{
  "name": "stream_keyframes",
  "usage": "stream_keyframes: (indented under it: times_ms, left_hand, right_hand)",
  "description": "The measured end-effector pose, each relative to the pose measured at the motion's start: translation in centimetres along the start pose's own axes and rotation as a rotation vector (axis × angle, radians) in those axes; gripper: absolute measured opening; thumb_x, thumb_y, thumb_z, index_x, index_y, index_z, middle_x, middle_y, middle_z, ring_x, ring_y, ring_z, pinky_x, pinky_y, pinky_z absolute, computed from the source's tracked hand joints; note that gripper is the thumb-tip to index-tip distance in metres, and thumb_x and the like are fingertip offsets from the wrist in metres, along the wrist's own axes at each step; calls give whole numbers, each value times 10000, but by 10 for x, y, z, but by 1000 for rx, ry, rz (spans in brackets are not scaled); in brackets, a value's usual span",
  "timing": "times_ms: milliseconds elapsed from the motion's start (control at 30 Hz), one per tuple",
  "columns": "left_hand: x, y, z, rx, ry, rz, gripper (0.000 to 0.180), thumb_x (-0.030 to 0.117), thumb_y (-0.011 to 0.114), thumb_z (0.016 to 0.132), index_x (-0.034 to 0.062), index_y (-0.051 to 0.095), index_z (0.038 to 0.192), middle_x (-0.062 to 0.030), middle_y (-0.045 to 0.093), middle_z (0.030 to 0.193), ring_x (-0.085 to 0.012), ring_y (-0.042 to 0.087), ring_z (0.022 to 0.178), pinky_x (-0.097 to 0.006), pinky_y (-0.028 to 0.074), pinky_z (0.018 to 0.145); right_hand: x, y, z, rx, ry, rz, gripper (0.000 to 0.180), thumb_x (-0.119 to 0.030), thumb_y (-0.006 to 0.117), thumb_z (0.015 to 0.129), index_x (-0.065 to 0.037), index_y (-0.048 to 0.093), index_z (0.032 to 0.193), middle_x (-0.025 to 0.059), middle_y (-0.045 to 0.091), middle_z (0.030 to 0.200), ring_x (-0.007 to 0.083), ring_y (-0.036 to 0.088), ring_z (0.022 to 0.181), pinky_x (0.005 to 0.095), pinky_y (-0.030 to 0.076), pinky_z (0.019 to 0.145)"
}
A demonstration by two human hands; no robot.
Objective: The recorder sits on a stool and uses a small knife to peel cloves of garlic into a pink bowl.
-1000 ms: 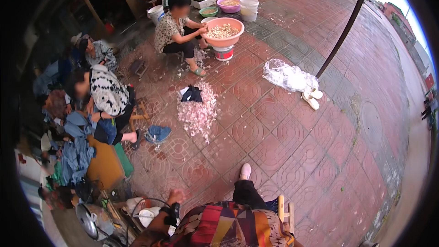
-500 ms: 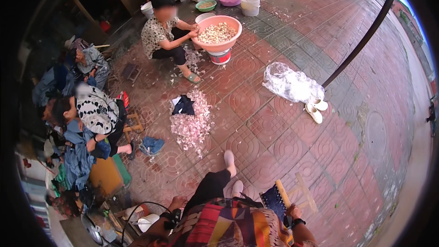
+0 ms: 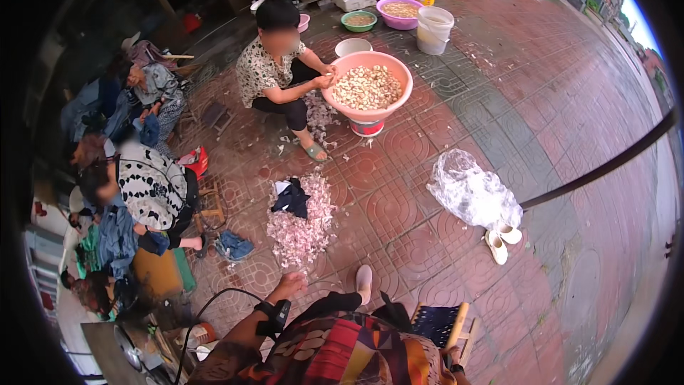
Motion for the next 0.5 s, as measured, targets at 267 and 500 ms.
stream_keyframes:
  times_ms: [267, 500]
  left_hand:
    - [70, 41, 61, -23, -78, -7, 302, 166, 573, 772, 9, 542, 1027, -58, 607, 841, -125, 604, 702, -238, 466, 550]
    - [66, 71, 81, 104, -76, 110, 231, 95, 580, 764, -18, 564, 965, -75, 604, 801, -141, 601, 668, -258, 492, 568]
  right_hand:
    - [51, 10, 119, -130, -184, 39, 556, -518, 738, 444, -74, 656, 769, 106, 639, 718, 242, 622, 707, 381, 485, 634]
    - [34, -13, 249, -189, -176, 46, 578, -521, 743, 437, -70, 657, 788, 117, 639, 741, 253, 623, 731, 379, 486, 638]
Point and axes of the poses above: each hand's wrist, its own z-axis towards the middle knuckle, its own y-axis out of the palm, x = y × z, the point moved 10 cm from there along z, towards the middle knuckle
